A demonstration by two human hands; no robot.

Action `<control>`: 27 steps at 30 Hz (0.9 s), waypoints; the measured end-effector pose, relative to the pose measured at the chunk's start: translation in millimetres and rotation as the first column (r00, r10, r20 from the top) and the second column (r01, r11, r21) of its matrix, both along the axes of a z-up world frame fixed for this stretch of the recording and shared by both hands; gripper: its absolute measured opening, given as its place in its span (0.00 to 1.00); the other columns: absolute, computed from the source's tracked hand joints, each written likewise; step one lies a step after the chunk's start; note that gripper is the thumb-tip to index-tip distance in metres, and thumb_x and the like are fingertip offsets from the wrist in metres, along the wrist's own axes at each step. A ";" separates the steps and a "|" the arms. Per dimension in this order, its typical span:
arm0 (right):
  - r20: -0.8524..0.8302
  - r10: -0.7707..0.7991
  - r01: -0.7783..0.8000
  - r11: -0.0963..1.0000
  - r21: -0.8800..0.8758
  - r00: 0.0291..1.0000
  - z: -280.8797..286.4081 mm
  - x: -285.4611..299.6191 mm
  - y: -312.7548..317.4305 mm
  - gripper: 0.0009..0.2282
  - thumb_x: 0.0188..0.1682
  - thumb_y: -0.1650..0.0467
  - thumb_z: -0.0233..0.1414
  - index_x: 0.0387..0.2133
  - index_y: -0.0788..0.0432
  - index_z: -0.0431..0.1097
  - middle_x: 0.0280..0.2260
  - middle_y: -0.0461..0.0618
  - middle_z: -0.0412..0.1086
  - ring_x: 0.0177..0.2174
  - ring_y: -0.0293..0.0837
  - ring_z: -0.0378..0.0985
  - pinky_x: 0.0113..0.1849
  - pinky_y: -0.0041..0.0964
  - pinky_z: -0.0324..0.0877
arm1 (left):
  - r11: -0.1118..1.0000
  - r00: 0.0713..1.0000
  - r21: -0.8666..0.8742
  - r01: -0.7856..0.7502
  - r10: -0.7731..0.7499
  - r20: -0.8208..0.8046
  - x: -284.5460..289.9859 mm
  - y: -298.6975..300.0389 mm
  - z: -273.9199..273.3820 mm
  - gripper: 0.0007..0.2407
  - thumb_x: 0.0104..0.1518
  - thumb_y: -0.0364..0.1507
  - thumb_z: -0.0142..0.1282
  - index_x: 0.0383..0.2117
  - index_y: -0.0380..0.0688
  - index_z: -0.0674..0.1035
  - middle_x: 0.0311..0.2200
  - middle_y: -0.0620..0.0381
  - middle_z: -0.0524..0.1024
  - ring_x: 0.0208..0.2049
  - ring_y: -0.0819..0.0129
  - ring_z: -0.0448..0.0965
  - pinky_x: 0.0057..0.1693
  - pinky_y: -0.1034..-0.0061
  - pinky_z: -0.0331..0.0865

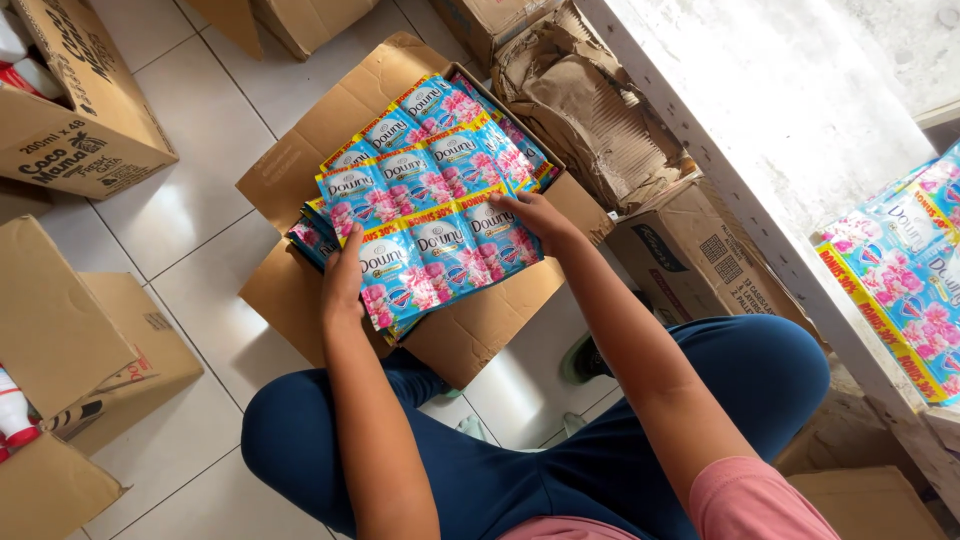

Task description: Sorting sachet packets from boxes and placing them onto shelves in a grocery store.

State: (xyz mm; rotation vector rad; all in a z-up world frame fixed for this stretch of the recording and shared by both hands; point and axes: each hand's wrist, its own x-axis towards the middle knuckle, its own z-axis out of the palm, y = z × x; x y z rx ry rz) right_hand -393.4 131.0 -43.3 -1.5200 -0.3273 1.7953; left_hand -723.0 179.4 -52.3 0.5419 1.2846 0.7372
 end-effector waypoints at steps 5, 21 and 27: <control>0.052 -0.035 0.038 0.998 -0.051 0.998 -48.6 -9.6 -10.3 0.27 0.43 0.56 0.63 0.47 0.65 0.70 0.36 0.53 0.78 0.30 0.45 0.84 0.36 0.47 0.83 | 0.994 0.996 0.062 -0.085 0.085 0.004 9.2 -1.0 -14.1 0.22 0.60 0.40 0.59 0.55 0.38 0.76 0.48 0.56 0.80 0.46 0.69 0.81 0.51 0.71 0.74; -0.172 -0.029 0.036 0.999 0.039 0.985 -60.7 14.4 -23.3 0.23 0.53 0.58 0.53 0.51 0.66 0.67 0.41 0.56 0.77 0.34 0.45 0.83 0.40 0.44 0.81 | 0.992 0.980 -0.095 -0.077 0.093 0.175 2.2 -8.8 -37.6 0.21 0.54 0.36 0.66 0.53 0.41 0.78 0.43 0.52 0.82 0.38 0.62 0.82 0.47 0.64 0.76; -0.199 -0.140 0.138 0.990 -0.025 0.970 -38.7 -4.0 -24.6 0.25 0.54 0.55 0.47 0.53 0.66 0.65 0.39 0.57 0.78 0.33 0.46 0.83 0.38 0.45 0.81 | 0.987 0.947 -0.046 -0.157 0.163 0.278 8.1 -9.9 -35.3 0.27 0.59 0.46 0.58 0.62 0.45 0.73 0.55 0.55 0.77 0.50 0.65 0.81 0.53 0.67 0.75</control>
